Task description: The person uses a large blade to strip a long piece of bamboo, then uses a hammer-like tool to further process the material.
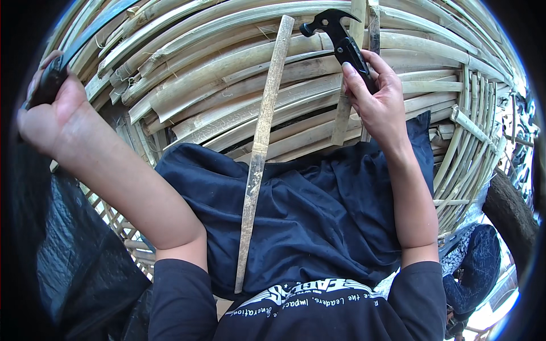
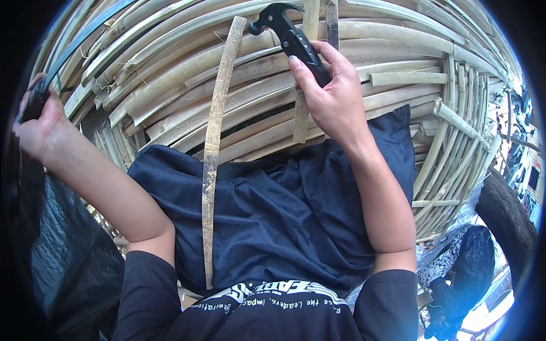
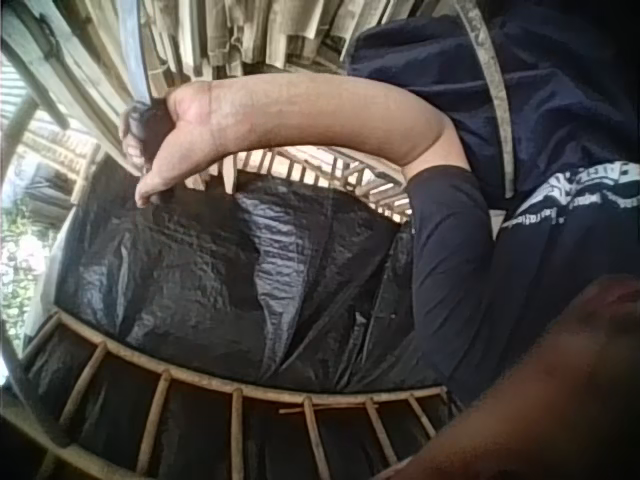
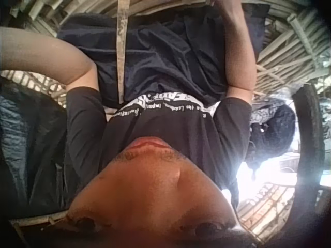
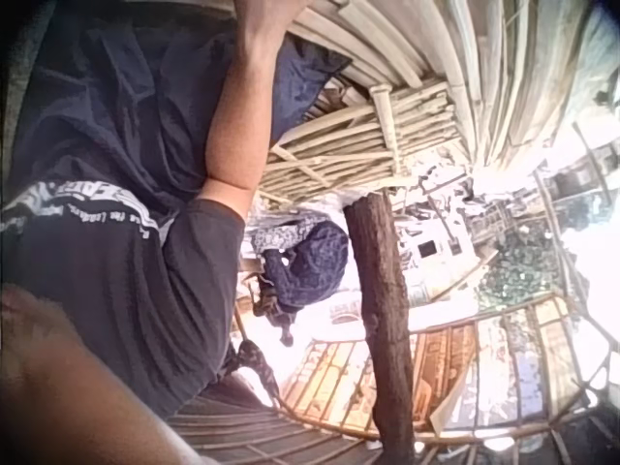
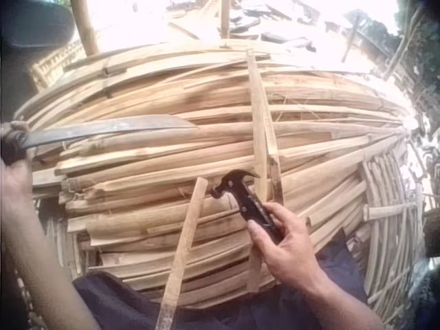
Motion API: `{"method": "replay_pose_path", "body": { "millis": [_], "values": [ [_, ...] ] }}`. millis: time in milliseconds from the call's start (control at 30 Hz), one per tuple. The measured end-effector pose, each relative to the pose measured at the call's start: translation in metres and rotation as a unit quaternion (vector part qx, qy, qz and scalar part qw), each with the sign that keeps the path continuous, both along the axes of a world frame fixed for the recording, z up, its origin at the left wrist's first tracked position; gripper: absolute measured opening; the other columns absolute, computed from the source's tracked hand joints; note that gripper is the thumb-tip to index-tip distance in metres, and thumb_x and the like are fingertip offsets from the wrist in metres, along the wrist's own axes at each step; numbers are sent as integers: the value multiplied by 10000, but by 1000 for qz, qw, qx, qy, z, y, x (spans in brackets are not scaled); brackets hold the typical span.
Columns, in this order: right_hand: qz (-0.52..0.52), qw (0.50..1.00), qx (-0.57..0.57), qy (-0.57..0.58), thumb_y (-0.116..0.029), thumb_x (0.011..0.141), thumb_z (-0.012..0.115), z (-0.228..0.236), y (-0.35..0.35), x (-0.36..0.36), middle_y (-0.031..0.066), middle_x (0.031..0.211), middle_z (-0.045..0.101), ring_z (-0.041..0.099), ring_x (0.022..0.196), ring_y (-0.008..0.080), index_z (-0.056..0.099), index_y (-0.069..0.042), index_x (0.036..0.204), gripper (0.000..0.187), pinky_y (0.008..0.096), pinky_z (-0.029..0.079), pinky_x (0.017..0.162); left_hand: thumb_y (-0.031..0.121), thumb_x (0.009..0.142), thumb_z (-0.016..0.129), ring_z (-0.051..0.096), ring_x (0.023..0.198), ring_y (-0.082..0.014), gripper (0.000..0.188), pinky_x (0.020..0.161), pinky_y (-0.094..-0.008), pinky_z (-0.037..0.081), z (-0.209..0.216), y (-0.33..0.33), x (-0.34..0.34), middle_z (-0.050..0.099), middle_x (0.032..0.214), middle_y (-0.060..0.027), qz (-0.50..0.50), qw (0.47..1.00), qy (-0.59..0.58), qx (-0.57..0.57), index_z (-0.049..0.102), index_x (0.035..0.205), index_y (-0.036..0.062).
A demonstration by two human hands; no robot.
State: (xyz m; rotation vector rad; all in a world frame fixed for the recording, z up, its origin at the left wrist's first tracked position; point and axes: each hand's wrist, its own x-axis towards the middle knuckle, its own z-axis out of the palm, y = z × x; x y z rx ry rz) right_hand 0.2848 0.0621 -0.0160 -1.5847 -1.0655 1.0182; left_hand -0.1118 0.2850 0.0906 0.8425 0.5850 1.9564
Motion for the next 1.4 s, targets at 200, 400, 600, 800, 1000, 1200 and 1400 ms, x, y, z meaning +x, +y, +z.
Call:
{"method": "replay_pose_path", "body": {
  "millis": [200,400,600,800,1000,1200,1400],
  "values": [
    [31,984,38,-174,-173,917,705,12,0,-10,119,791,696,640,672,154,642,13,1130,290,293,500,646,513,1057,361,501,649,-219,480,736,-478,518,-42,17,26,467,772,-79,-18,991,-71,-113,396,1019,36],
    [74,975,62,-201,-159,894,704,11,0,-4,153,810,695,660,720,183,644,33,1125,306,312,518,710,554,1055,334,513,698,-191,502,847,-519,486,-64,23,32,475,779,-61,-17,977,-124,-174,405,1052,57],
    [113,974,-18,-196,-149,875,704,25,-4,10,161,790,691,665,713,202,661,40,1095,293,326,519,709,554,1061,236,524,729,-210,548,921,-562,438,-87,27,41,482,782,-62,-67,958,-180,-213,389,939,42],
    [141,967,-4,-214,-135,868,711,20,-4,5,210,810,694,689,722,293,664,46,1096,295,349,523,706,496,1066,235,541,794,-254,480,989,-630,403,-99,37,30,506,840,-121,-79,940,-244,-224,362,942,50],
    [141,966,-14,-215,-139,868,716,21,-4,9,215,807,693,695,723,303,666,45,1097,298,353,526,696,376,1085,199,629,986,-351,505,934,-586,507,-109,37,53,534,1052,-186,-7,952,-111,-284,309,1268,-81],
    [158,968,7,-197,-130,869,701,22,-2,4,222,825,697,704,752,339,667,28,1121,300,371,530,701,294,1083,250,644,1072,-420,463,922,-571,564,-108,24,47,559,1176,-322,-44,934,88,-344,392,1236,-119],
    [158,967,-23,-196,-162,872,698,21,-4,11,219,769,673,668,668,322,670,12,1114,300,382,514,657,599,973,521,695,685,-160,588,494,-229,473,-90,11,39,645,787,-69,41,763,432,-479,609,996,18]
  ]
}}
